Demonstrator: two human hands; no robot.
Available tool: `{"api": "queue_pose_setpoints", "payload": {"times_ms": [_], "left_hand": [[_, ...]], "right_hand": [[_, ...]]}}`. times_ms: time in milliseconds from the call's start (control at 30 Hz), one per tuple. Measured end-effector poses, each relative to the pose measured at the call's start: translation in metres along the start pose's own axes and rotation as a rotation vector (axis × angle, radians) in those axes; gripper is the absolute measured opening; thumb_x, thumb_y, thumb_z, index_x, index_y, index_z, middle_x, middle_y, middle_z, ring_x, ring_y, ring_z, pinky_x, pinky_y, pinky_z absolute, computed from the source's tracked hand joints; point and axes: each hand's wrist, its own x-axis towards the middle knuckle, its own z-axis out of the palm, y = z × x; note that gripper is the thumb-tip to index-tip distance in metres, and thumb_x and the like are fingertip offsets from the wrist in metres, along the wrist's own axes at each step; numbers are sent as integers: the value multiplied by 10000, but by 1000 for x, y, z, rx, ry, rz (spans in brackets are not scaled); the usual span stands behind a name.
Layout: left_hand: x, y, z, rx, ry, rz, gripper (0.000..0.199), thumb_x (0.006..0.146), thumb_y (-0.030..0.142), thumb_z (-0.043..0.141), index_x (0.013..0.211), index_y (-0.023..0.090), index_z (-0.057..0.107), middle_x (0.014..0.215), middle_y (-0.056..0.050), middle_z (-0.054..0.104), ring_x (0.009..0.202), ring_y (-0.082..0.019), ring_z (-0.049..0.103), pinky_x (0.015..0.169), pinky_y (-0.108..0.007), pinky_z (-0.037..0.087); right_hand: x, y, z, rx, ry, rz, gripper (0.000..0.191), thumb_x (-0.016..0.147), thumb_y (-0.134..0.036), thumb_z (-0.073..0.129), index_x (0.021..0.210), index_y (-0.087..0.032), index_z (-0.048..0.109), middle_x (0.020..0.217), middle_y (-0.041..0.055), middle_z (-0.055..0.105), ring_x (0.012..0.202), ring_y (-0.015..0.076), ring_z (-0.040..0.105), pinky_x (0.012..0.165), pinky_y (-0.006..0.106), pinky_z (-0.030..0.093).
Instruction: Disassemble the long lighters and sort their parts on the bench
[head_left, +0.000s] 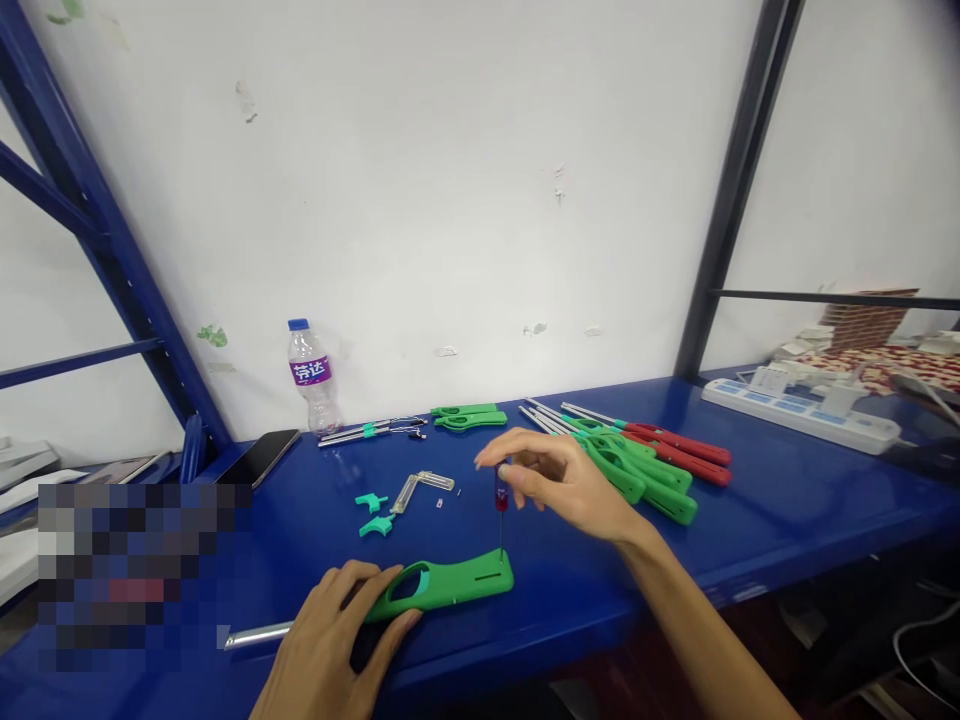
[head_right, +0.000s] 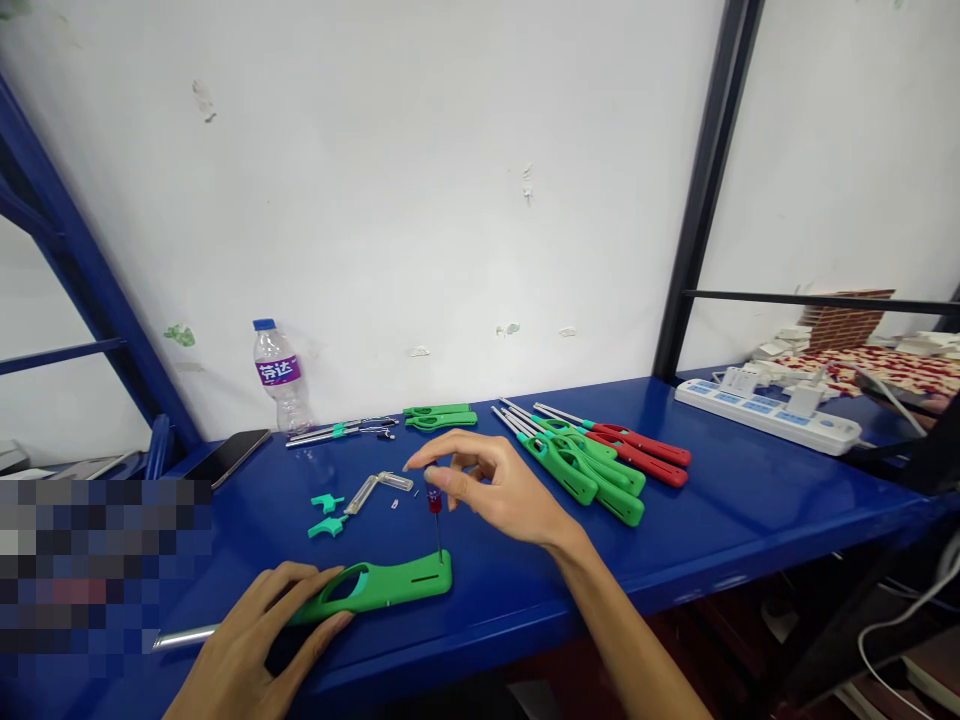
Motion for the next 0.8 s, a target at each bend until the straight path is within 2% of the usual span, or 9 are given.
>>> {"api": "queue_pose_setpoints", "payload": {"times_ms": [100, 200, 267, 333, 433, 500, 600, 667, 800], "left_hand": [[0, 0, 0, -2, -12, 8, 421, 949, 640, 554, 1200, 348, 723, 1093, -18, 707, 990, -241, 712, 956, -447, 609], [0, -1, -2, 0, -20, 7, 414, 951, 632, 556, 1205, 350, 720, 1100, -22, 708, 995, -239, 708, 949, -425, 610], [1, -1, -2, 0, -21, 3, 410, 951, 631, 556, 1208, 354, 718, 1106, -22, 709, 1007, -243, 707, 939, -419, 615], [2, -1, -3, -5, -28, 1, 405, 950, 630, 559, 1202, 356, 719, 1104, -19, 711, 1004, -243, 710, 937, -418, 618], [2, 1, -4, -7, -43, 0, 401, 950, 624, 564, 1204, 353, 716, 1105, -15, 710, 998, -238, 713, 951, -425, 616], [2, 1, -4, -6, -46, 1, 407, 953, 621, 561, 1210, 345, 715, 1110, -19, 709, 1002, -237, 714, 964, -426, 612], [1, 0, -4, 2, -37, 15, 410, 955, 620, 560, 1206, 339, 721, 1108, -20, 713, 1001, -231, 718, 965, -409, 613], [1, -1, -3, 13, -28, 28, 408, 956, 614, 564, 1216, 340, 716, 1111, -16, 716, 1003, -226, 722, 956, -394, 619], [-1, -6, 0, 47, 15, 61, 417, 946, 613, 585, 1241, 341, 699, 1124, -9, 718, 1009, -226, 734, 944, -397, 632]], "right_hand": [[0, 0, 2, -19, 46, -5, 202, 891, -404, 800, 957, -217, 757, 1025, 41, 686, 606, 95, 532, 516, 243, 394], [0, 1, 2, -12, 40, 38, 213, 945, -401, 742, 1089, -244, 733, 981, 24, 710, 495, 68, 388, 456, 248, 287], [-1, 2, 2, -5, 14, 40, 212, 975, -407, 702, 1120, -253, 718, 1039, 31, 721, 492, 69, 371, 461, 254, 285], [-1, 1, 3, -16, 8, 28, 188, 940, -396, 750, 1051, -246, 726, 1064, 29, 710, 545, 81, 431, 509, 260, 346], [0, -2, 4, -50, 35, 7, 189, 853, -330, 844, 981, -247, 733, 1050, 18, 689, 759, 144, 574, 653, 276, 452], [1, -3, 4, -57, 33, 1, 134, 903, -295, 790, 1016, -253, 733, 1037, 18, 693, 880, 176, 620, 733, 293, 485], [2, -5, 4, 2, -27, -22, 110, 1003, -264, 663, 1105, -250, 701, 1081, 29, 709, 939, 178, 654, 847, 328, 499], [1, -4, 4, 84, -80, -25, 99, 986, -263, 700, 1076, -234, 670, 1095, 35, 711, 1001, 187, 654, 906, 341, 490], [-1, 0, 5, 286, -198, 53, 182, 973, -263, 733, 986, -217, 557, 1023, 45, 719, 964, 189, 675, 874, 343, 501]]}}
